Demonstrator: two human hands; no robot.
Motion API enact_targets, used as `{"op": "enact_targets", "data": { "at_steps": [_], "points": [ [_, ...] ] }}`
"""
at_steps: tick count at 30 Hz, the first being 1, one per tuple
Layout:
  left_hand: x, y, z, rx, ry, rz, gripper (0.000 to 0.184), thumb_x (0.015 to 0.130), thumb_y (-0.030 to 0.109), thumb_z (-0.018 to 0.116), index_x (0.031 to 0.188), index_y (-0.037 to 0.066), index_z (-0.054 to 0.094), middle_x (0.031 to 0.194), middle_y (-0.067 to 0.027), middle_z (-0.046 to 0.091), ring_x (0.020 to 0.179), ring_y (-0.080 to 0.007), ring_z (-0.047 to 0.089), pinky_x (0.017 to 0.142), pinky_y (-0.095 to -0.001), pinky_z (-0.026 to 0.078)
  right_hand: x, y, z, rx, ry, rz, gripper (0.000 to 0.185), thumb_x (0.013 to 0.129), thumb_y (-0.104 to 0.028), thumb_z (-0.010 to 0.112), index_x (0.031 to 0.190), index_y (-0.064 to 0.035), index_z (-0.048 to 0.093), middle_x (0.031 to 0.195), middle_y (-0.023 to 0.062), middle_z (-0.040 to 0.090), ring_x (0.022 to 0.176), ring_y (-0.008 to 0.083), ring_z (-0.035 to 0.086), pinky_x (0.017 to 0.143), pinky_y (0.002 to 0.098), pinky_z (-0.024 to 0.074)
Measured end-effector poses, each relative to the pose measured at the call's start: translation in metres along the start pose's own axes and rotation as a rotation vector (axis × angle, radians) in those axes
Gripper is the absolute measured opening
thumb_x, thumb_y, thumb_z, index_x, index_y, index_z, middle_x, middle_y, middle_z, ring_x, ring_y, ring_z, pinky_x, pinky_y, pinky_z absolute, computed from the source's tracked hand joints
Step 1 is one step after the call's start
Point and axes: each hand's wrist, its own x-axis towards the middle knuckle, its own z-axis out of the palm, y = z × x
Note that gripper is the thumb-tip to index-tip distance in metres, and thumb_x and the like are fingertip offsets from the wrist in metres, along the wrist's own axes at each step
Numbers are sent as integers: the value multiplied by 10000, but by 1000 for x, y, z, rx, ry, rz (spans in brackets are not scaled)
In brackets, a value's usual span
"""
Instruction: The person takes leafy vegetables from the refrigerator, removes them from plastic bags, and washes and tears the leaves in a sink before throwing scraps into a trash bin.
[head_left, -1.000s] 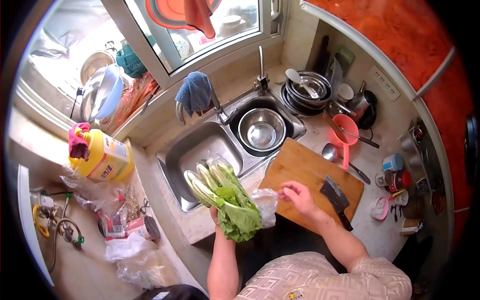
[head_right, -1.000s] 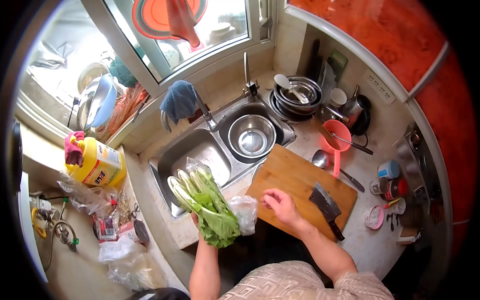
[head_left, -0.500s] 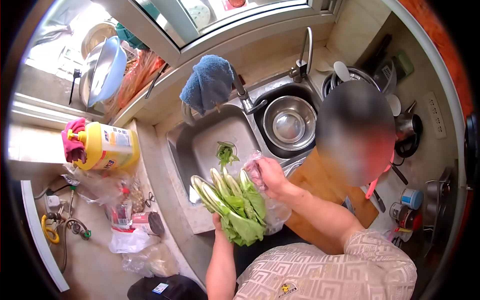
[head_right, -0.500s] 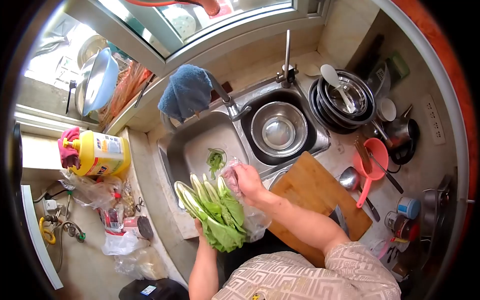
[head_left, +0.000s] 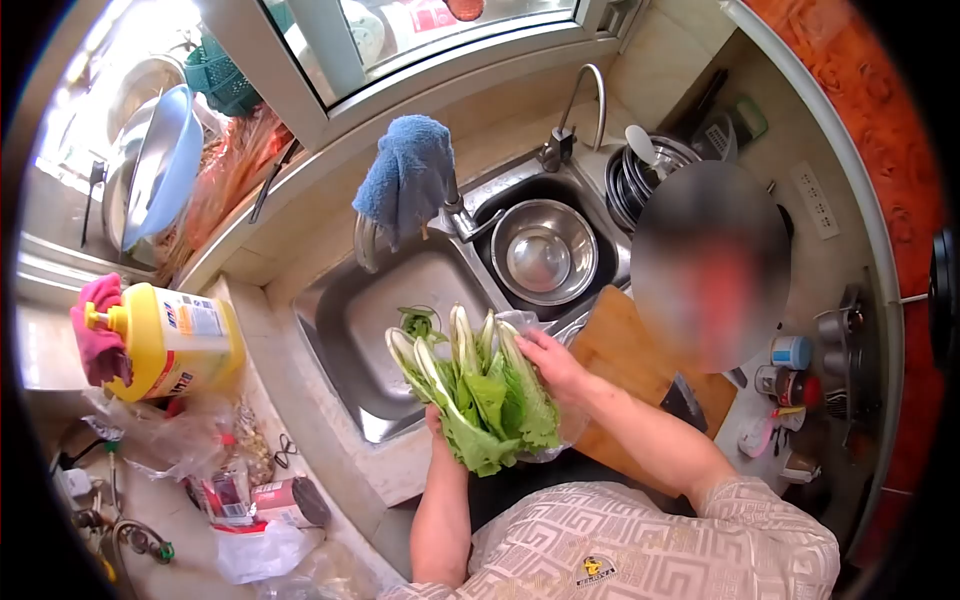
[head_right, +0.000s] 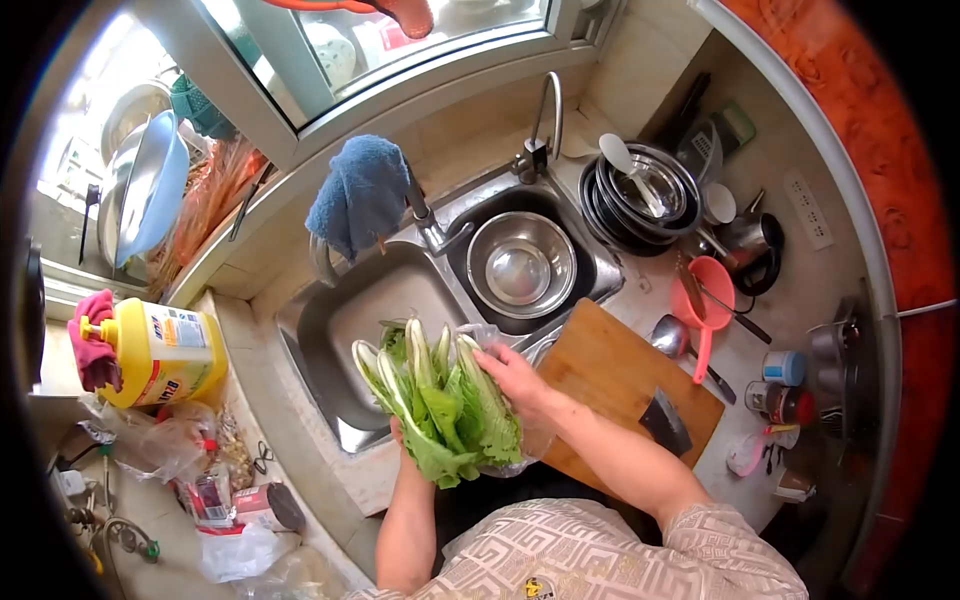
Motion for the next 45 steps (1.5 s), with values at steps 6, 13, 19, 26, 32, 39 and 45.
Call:
{"op": "enact_targets", "data": {
  "at_steps": [6, 13, 19, 26, 32, 39, 45],
  "points": [
    [8, 26, -32, 69, -201, -31, 668, 692, 194, 693, 1291, 13, 460, 1227, -190, 546, 1120, -341, 538, 968, -459, 439, 1, 5, 12, 418, -222, 145, 454, 982, -389, 374, 1230, -29, 497, 1081, 84, 619, 941, 171, 616, 843, 318, 508],
    [4, 62, -35, 175, -96, -67, 789, 611, 106, 728, 1329, 19, 412, 1220, -126, 554, 1107, -305, 545, 972, -422, 440, -8, -29, 38, 545, -400, 299, 456, 963, -382, 401, 1232, -34, 520, 1136, 116, 615, 986, 209, 616, 889, 354, 494],
    [7, 69, -23, 141, -155, 54, 820, 585, 79, 751, 1330, 28, 411, 1236, -115, 543, 1123, -302, 533, 978, -422, 435, -7, -47, 50, 423, -267, 212, 366, 953, -287, 473, 1151, 10, 557, 1037, 111, 641, 889, 181, 642, 784, 312, 534],
    [2, 92, -24, 405, -59, 66, 834, 548, -38, 795, 1300, 48, 447, 1228, -102, 548, 1118, -282, 538, 958, -413, 450, -8, -55, 57, 16, -89, 83, 416, 898, -356, 573, 1093, 12, 580, 968, 85, 642, 823, 135, 628, 738, 278, 515],
    [7, 88, -33, 392, -60, 14, 680, 617, 7, 729, 1251, 6, 483, 1167, -132, 584, 1076, -302, 564, 945, -420, 460, 11, -47, 55, -69, 126, 79, 497, 851, -412, 611, 1085, 25, 570, 945, 82, 623, 795, 131, 584, 707, 278, 475],
    [-12, 90, -31, 214, 120, 93, 597, 685, 71, 628, 1256, 0, 472, 1180, -151, 575, 1074, -325, 563, 960, -427, 451, 34, -23, 51, -42, 226, 108, 615, 852, -519, 546, 1110, 39, 554, 1007, 122, 610, 913, 179, 575, 796, 306, 461],
    [-19, 107, -38, 237, 330, 60, 522, 749, 104, 562, 1249, -9, 466, 1173, -170, 573, 1057, -328, 569, 952, -437, 454, 33, -26, 74, -32, 142, 187, 498, 970, -388, 329, 1238, 14, 450, 1167, 146, 536, 884, 258, 624, 675, 443, 536]
  ]
}}
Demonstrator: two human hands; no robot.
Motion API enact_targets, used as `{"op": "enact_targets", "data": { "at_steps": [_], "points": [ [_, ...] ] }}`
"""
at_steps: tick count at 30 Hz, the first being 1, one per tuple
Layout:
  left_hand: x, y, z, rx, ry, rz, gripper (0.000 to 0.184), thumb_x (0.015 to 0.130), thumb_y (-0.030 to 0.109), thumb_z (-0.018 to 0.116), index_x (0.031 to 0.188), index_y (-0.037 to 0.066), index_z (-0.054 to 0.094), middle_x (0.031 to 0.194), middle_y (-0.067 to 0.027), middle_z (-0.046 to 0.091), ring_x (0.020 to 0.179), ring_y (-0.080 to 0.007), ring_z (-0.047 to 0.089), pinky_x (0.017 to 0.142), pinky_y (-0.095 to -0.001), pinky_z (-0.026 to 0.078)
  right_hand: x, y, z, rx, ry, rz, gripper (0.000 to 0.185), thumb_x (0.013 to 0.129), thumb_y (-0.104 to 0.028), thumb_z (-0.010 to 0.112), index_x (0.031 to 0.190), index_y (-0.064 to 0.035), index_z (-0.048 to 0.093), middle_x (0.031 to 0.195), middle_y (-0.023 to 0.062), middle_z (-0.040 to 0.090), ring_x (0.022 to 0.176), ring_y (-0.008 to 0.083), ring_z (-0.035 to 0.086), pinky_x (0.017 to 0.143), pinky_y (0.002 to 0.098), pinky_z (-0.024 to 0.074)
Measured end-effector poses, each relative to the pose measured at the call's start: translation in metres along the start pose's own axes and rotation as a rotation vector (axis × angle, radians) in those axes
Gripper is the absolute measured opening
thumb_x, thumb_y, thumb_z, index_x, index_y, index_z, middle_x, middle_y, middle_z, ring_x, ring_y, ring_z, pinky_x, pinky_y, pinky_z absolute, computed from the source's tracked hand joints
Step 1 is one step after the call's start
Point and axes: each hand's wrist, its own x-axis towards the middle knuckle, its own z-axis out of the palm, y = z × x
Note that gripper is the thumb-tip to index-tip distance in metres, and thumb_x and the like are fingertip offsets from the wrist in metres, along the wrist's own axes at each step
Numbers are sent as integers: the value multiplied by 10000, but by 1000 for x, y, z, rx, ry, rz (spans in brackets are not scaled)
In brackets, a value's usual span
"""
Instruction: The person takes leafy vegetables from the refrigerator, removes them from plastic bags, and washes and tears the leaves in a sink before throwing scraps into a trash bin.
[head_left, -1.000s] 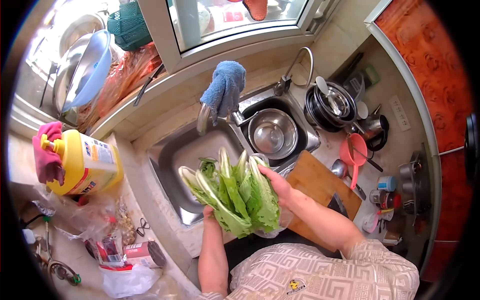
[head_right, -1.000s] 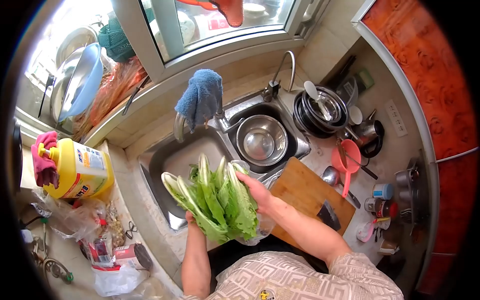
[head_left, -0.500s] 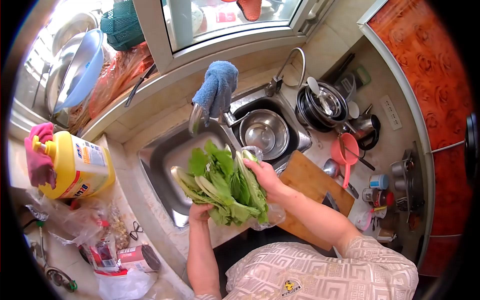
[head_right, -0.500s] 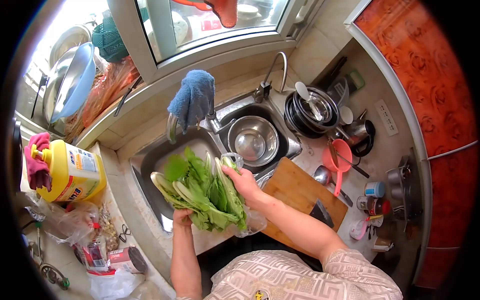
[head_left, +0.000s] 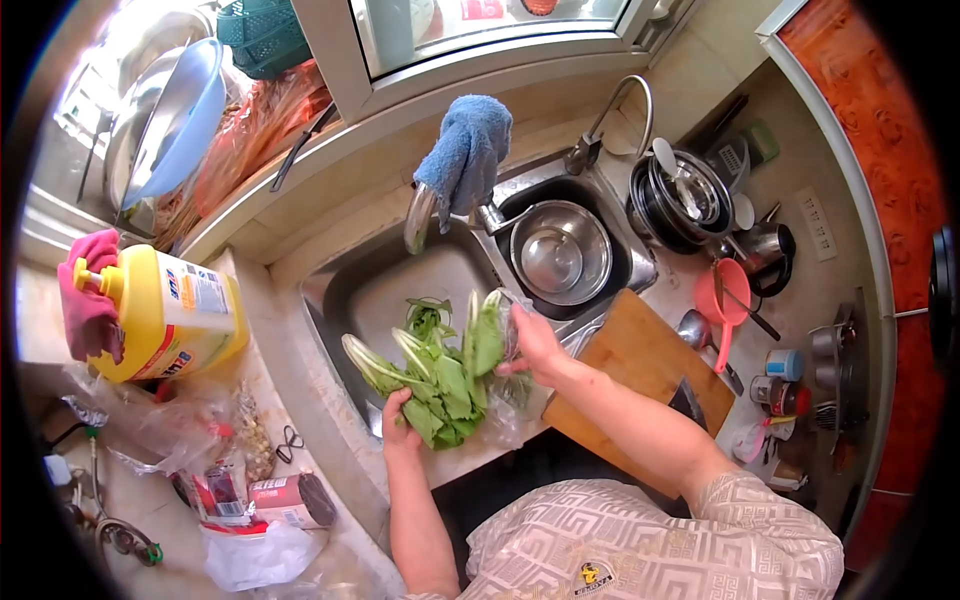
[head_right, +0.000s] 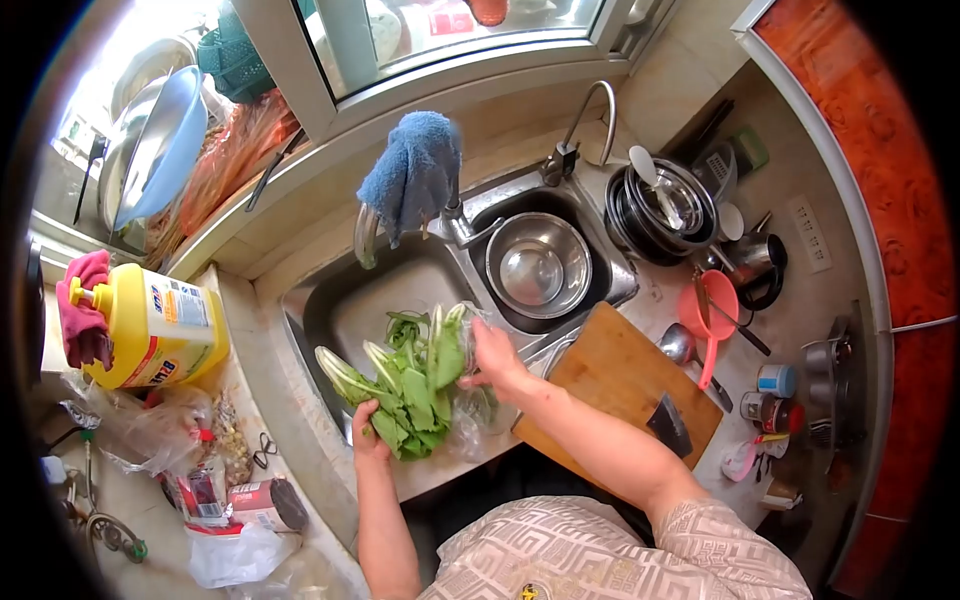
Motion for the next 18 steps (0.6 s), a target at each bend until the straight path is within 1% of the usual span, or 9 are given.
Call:
{"op": "enact_targets", "data": {
  "at_steps": [4, 6, 8, 11, 12, 14, 15, 16, 18],
  "points": [
    [15, 19, 10, 83, 160, -61, 442, 818, 136, 539, 1219, -38, 473, 1162, -183, 571, 1047, -332, 568, 940, -455, 454, 9, 4, 2, -75, -89, 36, 535, 966, -380, 334, 1278, 53, 362, 1250, 180, 447, 848, 322, 630, 617, 405, 547],
    [28, 27, 10, 198, 311, -233, 411, 849, 147, 544, 1209, -38, 477, 1161, -178, 572, 1043, -326, 570, 940, -442, 458, 23, 16, -2, -190, -38, 16, 508, 966, -364, 337, 1240, 61, 377, 1200, 203, 463, 774, 319, 641, 548, 385, 542],
    [55, 18, -29, 276, 306, -162, 428, 846, 177, 598, 1199, -40, 489, 1157, -179, 574, 1042, -321, 572, 926, -423, 465, 26, 17, -4, -206, -17, 46, 477, 966, -357, 341, 1186, 60, 415, 1088, 193, 510, 701, 295, 638, 506, 365, 527],
    [59, 19, -15, 1109, 584, 70, 652, 730, 266, 745, 1234, -60, 489, 1219, -160, 562, 1029, -268, 593, 869, -363, 481, 47, 32, -16, -272, 22, 14, 422, 966, -337, 347, 1061, 48, 490, 846, 149, 559, 572, 247, 617, 447, 337, 496],
    [60, 13, -16, 1109, 587, 67, 652, 730, 266, 745, 1234, -60, 489, 1219, -160, 562, 1029, -268, 593, 869, -363, 481, 49, 34, -18, -323, 41, -44, 404, 966, -324, 350, 991, 37, 528, 716, 113, 562, 515, 224, 598, 432, 330, 482],
    [63, 2, -16, 1595, 840, 436, 613, 713, 258, 740, 1208, -36, 529, 1297, -180, 504, 1082, -309, 563, 905, -387, 450, 53, 36, -26, -284, 14, -28, 416, 957, -347, 371, 945, 30, 547, 655, 94, 550, 478, 205, 572, 415, 324, 465],
    [50, -6, 13, 1719, 850, 641, 550, 716, 241, 714, 1186, 0, 559, 1347, -191, 447, 1111, -342, 537, 939, -396, 422, 53, 37, -29, -246, -11, -11, 431, 948, -369, 393, 899, 23, 566, 595, 75, 538, 440, 186, 546, 398, 319, 449],
    [37, -7, 40, 1691, 688, 773, 468, 731, 236, 686, 1148, 42, 598, 1265, -191, 520, 1086, -347, 547, 945, -388, 422, 53, 38, -32, -250, -14, -4, 431, 948, -369, 393, 899, 23, 566, 595, 75, 538, 440, 186, 546, 398, 319, 449],
    [35, -29, 46, 1487, 421, 643, 384, 726, 214, 686, 1066, 46, 634, 1132, -184, 597, 1045, -360, 555, 917, -402, 432, 55, 38, -37, -592, -12, -124, 548, 867, -493, 505, 957, 44, 565, 677, 139, 605, 531, 245, 594, 494, 349, 495]
  ]
}}
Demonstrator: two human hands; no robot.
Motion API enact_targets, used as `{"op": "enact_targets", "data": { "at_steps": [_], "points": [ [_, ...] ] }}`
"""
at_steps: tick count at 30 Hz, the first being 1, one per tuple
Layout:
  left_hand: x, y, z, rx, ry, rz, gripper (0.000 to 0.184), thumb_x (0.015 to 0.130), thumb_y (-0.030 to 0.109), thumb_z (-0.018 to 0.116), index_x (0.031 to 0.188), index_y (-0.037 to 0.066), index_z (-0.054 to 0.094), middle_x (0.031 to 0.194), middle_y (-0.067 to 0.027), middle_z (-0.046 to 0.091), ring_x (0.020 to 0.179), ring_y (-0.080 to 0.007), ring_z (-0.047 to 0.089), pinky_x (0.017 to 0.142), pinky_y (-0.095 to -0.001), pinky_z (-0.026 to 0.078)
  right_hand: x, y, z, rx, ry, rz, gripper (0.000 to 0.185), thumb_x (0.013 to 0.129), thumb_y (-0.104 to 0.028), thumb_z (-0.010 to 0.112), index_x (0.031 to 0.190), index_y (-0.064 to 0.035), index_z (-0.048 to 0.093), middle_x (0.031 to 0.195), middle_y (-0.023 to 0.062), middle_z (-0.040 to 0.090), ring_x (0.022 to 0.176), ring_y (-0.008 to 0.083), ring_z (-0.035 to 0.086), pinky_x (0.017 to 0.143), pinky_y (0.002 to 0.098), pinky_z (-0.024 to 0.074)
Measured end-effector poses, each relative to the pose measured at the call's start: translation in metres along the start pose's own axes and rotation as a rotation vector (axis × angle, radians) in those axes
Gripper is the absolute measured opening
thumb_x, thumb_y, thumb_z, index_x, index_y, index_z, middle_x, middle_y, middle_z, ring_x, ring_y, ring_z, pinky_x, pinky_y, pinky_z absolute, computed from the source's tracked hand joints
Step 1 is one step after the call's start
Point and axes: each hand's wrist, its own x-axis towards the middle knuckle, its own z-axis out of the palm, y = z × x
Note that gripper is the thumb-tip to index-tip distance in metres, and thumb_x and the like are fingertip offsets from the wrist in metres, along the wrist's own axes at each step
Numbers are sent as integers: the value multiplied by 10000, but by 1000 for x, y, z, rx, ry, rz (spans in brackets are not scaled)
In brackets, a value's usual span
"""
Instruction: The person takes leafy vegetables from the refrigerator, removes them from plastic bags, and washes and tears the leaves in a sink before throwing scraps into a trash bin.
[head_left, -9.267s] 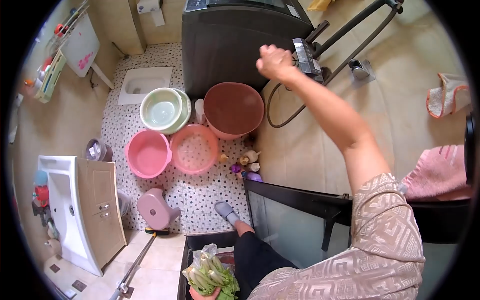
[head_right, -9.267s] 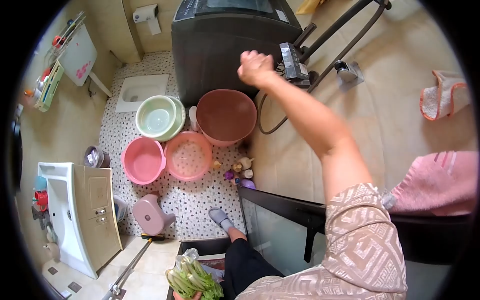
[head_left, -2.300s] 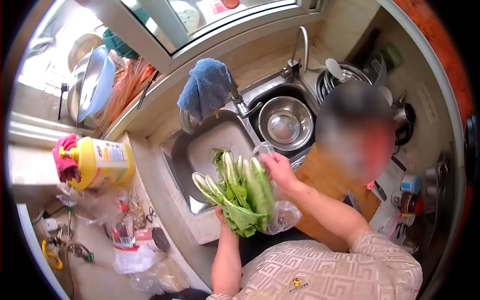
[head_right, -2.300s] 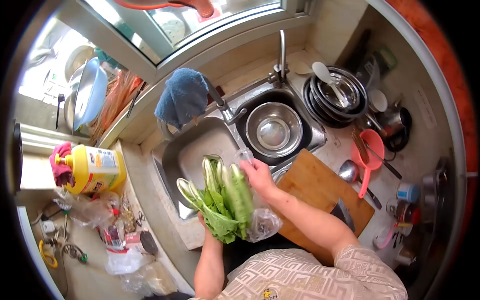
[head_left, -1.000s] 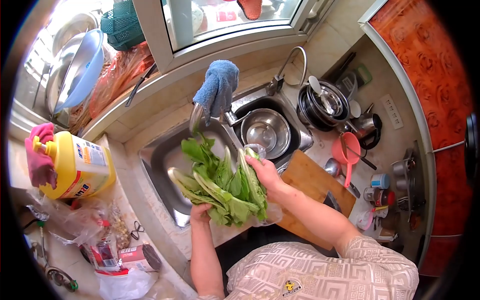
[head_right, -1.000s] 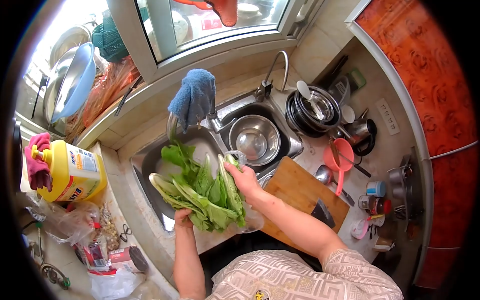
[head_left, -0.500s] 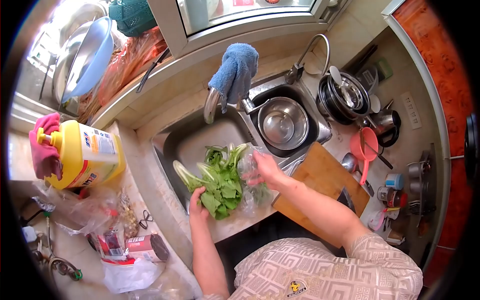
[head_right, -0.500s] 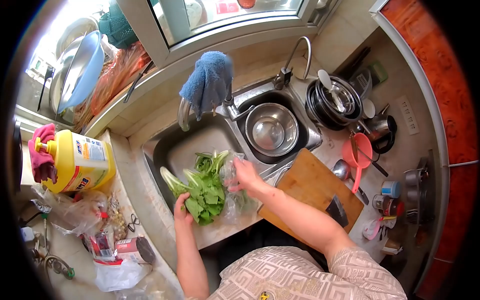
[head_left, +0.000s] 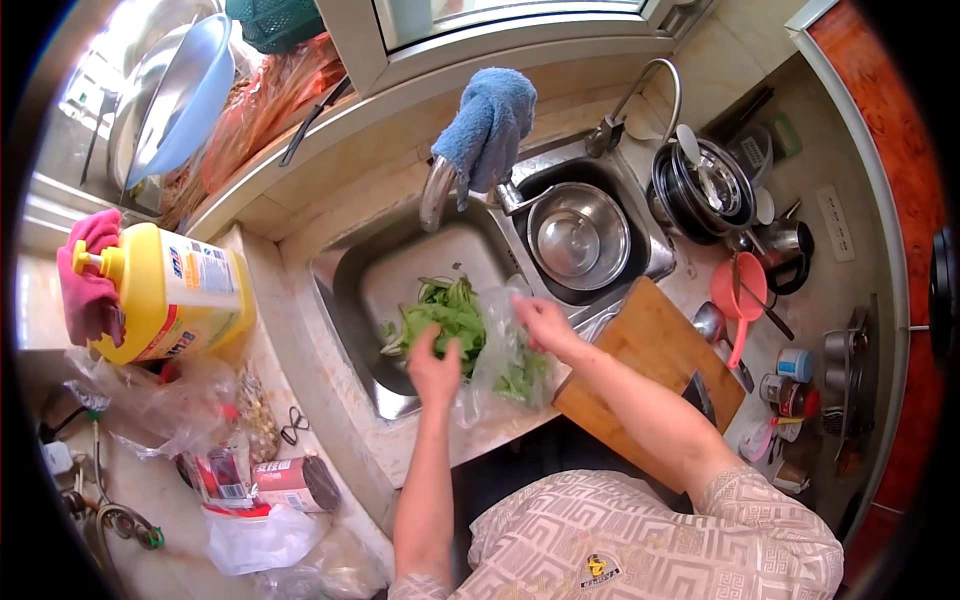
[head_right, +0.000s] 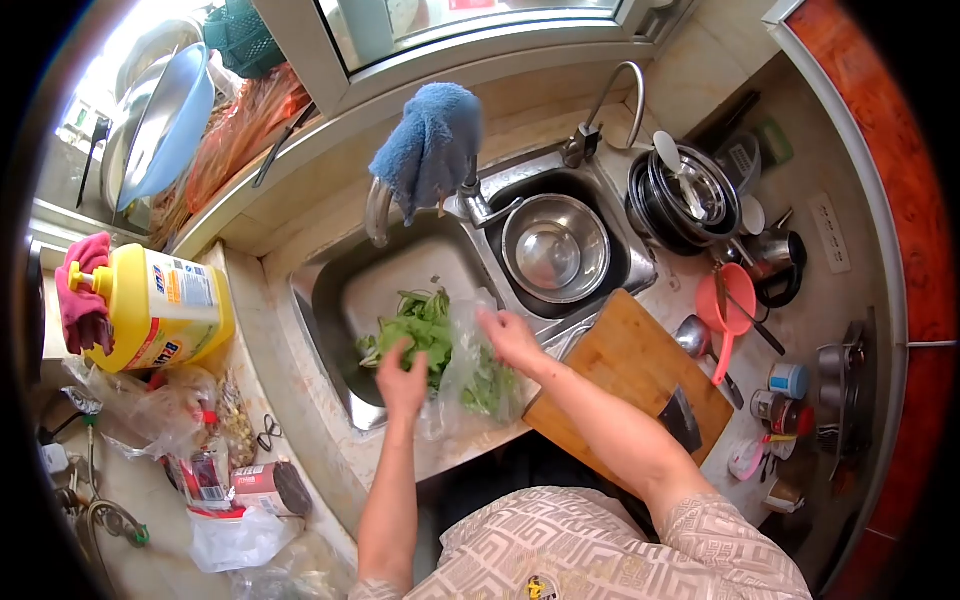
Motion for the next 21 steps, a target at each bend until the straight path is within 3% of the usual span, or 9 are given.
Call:
{"op": "enact_targets", "data": {
  "at_steps": [4, 6, 8, 10, 12, 14, 16, 18, 21],
  "points": [
    [-33, 16, 31, 149, -407, 197, 327, 727, 265, 681, 969, 46, 657, 1052, -121, 640, 934, -325, 580, 807, -418, 439, 0, 24, 9, -413, 48, -200, 733, 747, -603, 592, 1046, 65, 566, 839, 228, 647, 775, 333, 644, 705, 394, 515],
    [-48, 30, 37, 192, -350, 306, 372, 722, 317, 681, 982, 51, 657, 1070, -124, 634, 925, -310, 578, 793, -407, 432, -13, 22, 17, -510, 136, -167, 825, 690, -636, 620, 1099, 78, 564, 999, 289, 618, 1011, 378, 591, 883, 413, 448],
    [-55, 34, 39, 139, -390, 313, 306, 762, 260, 669, 973, 38, 654, 1086, -118, 630, 951, -290, 576, 803, -404, 445, -12, 23, 14, -513, 104, -133, 757, 721, -593, 600, 1089, 68, 583, 1064, 293, 598, 1059, 374, 573, 916, 420, 427],
    [-61, 19, 49, -437, -331, 86, 216, 837, 154, 610, 985, 1, 644, 1108, -116, 630, 925, -216, 609, 789, -310, 479, 3, 37, 11, -363, 52, -50, 500, 806, -408, 583, 994, 52, 632, 949, 210, 652, 943, 264, 613, 809, 359, 460],
    [-55, 13, 41, -469, -285, 77, 202, 906, 154, 545, 1017, 0, 616, 1041, -69, 633, 895, -145, 594, 723, -256, 477, 2, 34, 7, -264, 44, -18, 366, 849, -270, 516, 986, 49, 633, 927, 175, 658, 902, 205, 593, 787, 344, 453],
    [-48, 19, 31, -784, -251, -675, 260, 921, 218, 552, 1101, 32, 577, 975, -39, 622, 878, -124, 594, 709, -244, 472, -2, 31, 7, 107, -41, -82, 317, 870, -211, 480, 938, 54, 640, 899, 126, 662, 839, 148, 570, 766, 324, 441],
    [-36, 22, 22, -777, -337, -707, 309, 922, 259, 563, 1160, 63, 544, 947, -11, 610, 866, -94, 583, 718, -233, 459, -23, 6, 8, 238, -151, -42, 309, 887, -207, 462, 979, 38, 627, 943, 95, 660, 862, 160, 592, 803, 311, 445],
    [-29, 35, 12, -911, -532, -773, 319, 918, 282, 572, 1133, 48, 555, 948, 1, 610, 844, -92, 578, 728, -237, 457, -34, -2, 15, 729, -320, 267, 315, 914, -206, 414, 1051, 22, 582, 975, 80, 638, 914, 194, 605, 832, 316, 465],
    [-24, 32, 16, -926, -493, -601, 334, 884, 250, 623, 1115, 17, 561, 969, -11, 617, 855, -107, 586, 766, -253, 467, -29, 6, 12, 697, -404, 177, 336, 922, -230, 400, 1104, 7, 554, 1008, 80, 630, 924, 179, 601, 837, 334, 477]
  ]
}}
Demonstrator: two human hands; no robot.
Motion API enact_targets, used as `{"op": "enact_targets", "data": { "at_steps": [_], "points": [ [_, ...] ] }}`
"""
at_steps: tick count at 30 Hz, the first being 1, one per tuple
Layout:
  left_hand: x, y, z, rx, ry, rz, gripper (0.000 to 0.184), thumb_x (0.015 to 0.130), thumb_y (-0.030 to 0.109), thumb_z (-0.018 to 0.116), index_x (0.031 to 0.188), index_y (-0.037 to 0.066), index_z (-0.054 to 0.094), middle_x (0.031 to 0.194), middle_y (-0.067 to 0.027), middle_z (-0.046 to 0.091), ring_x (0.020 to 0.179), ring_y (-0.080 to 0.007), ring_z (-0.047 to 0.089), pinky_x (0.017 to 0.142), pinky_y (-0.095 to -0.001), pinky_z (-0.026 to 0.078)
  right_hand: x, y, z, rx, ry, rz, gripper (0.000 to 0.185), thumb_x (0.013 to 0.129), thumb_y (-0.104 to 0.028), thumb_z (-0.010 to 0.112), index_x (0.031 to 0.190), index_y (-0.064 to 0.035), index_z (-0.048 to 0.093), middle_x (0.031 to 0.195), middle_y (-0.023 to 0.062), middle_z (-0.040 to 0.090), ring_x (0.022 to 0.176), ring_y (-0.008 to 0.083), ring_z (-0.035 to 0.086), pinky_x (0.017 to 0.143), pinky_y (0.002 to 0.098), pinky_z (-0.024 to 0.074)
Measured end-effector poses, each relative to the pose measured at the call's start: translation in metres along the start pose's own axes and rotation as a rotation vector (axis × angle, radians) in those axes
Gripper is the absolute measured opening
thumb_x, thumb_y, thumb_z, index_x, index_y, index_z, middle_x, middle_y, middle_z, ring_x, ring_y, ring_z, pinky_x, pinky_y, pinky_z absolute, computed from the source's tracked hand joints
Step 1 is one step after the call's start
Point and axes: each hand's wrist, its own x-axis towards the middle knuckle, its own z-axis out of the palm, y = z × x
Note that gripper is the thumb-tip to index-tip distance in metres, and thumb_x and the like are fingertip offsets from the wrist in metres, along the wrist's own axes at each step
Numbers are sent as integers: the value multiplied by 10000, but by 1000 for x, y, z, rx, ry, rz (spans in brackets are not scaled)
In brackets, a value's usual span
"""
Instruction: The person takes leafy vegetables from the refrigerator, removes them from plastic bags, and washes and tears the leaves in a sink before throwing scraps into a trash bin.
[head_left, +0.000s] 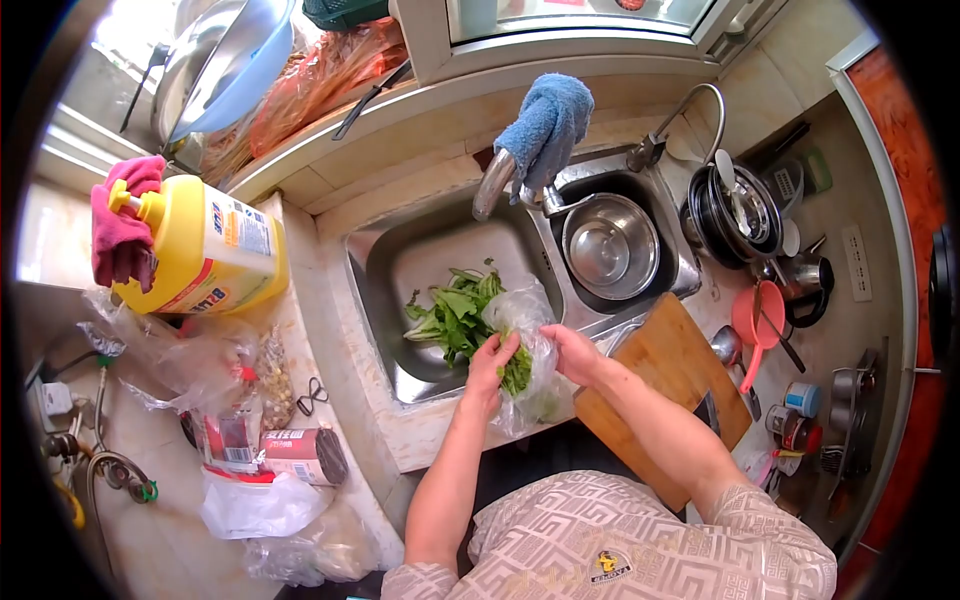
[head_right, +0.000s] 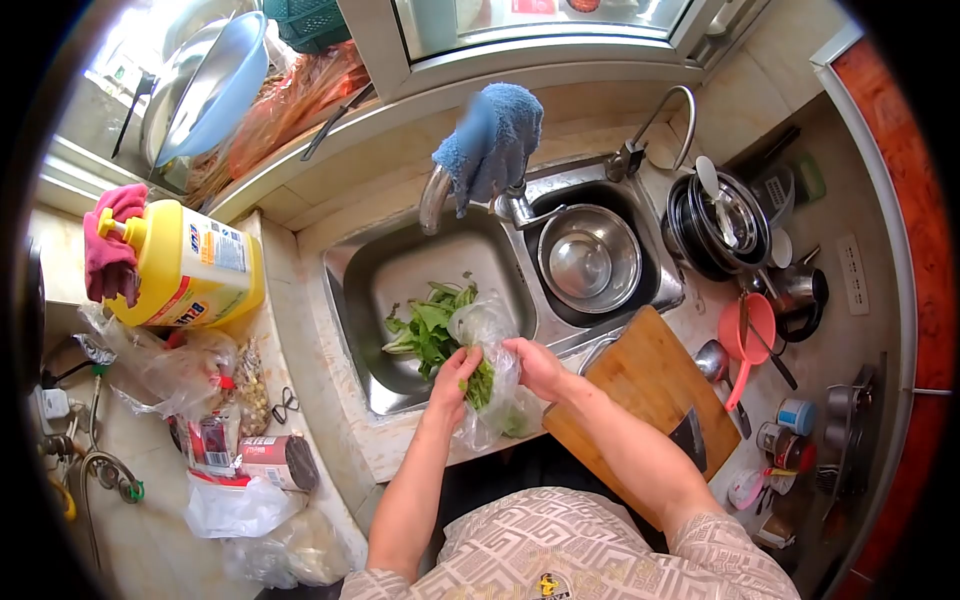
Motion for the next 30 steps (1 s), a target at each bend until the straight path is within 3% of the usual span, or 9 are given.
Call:
{"op": "enact_targets", "data": {
  "at_steps": [5, 11, 14, 16, 19, 20, 25, 28, 30],
  "points": [
    [-2, 3, -18, 101, -65, 37, 375, 790, 112, 705, 1114, -12, 562, 954, -33, 633, 835, -107, 595, 749, -235, 471, -9, -16, -9, -161, 162, -188, 334, 922, -244, 395, 1049, 1, 583, 938, 86, 646, 823, 175, 622, 725, 339, 507],
    [-20, 27, -22, 649, -145, 149, 373, 728, 106, 716, 1056, -25, 598, 920, -55, 656, 815, -123, 599, 755, -255, 474, -12, -28, -13, 106, 230, -291, 314, 917, -255, 418, 1026, -19, 594, 901, 74, 648, 751, 162, 611, 613, 302, 481],
    [-22, 31, -23, 925, -95, 267, 408, 693, 161, 737, 1047, -4, 619, 910, -97, 669, 818, -171, 623, 766, -281, 477, -20, -34, 0, -142, 196, -279, 337, 893, -290, 480, 1100, -44, 580, 903, 78, 653, 764, 192, 617, 653, 322, 488],
    [-28, 36, -13, 976, -62, 285, 421, 683, 179, 740, 1051, 10, 623, 910, -120, 668, 819, -197, 631, 768, -294, 479, -18, -32, 8, -811, 194, -611, 356, 849, -326, 556, 1093, -74, 614, 845, 75, 658, 783, 218, 624, 693, 336, 491],
    [-35, 42, -4, 1042, -25, 328, 420, 684, 189, 737, 1056, 28, 629, 912, -149, 666, 823, -235, 642, 771, -311, 482, -17, -37, 3, -1103, 131, -392, 365, 811, -332, 613, 1028, -41, 652, 775, 79, 650, 777, 229, 626, 724, 335, 492],
    [-37, 43, -3, 1059, -20, 354, 404, 695, 182, 731, 1058, 33, 630, 914, -156, 666, 825, -246, 645, 772, -314, 484, -5, -30, -8, -1077, 201, -421, 269, 837, -256, 587, 887, -5, 669, 716, 90, 632, 702, 202, 614, 650, 325, 489],
    [-45, 48, -14, 1008, 69, 418, 353, 717, 126, 713, 1043, 24, 628, 898, -121, 671, 804, -198, 638, 752, -292, 484, -14, -39, -13, -570, 358, -224, 198, 882, -149, 512, 892, 10, 628, 739, 95, 630, 614, 155, 583, 528, 288, 444],
    [-43, 49, -28, 732, 20, 506, 281, 725, 26, 684, 996, 6, 613, 845, -21, 640, 782, -80, 577, 729, -232, 468, -10, -28, -25, -265, 432, -119, 194, 882, -136, 506, 953, 8, 614, 761, 89, 621, 624, 161, 582, 528, 302, 447],
    [-41, 51, -40, 514, -29, 478, 321, 743, -2, 660, 1055, 4, 584, 931, -30, 628, 851, -96, 573, 774, -237, 458, -1, -22, -36, 53, 456, -83, 191, 881, -125, 505, 971, 7, 609, 777, 86, 609, 636, 169, 581, 522, 312, 444]
  ]
}}
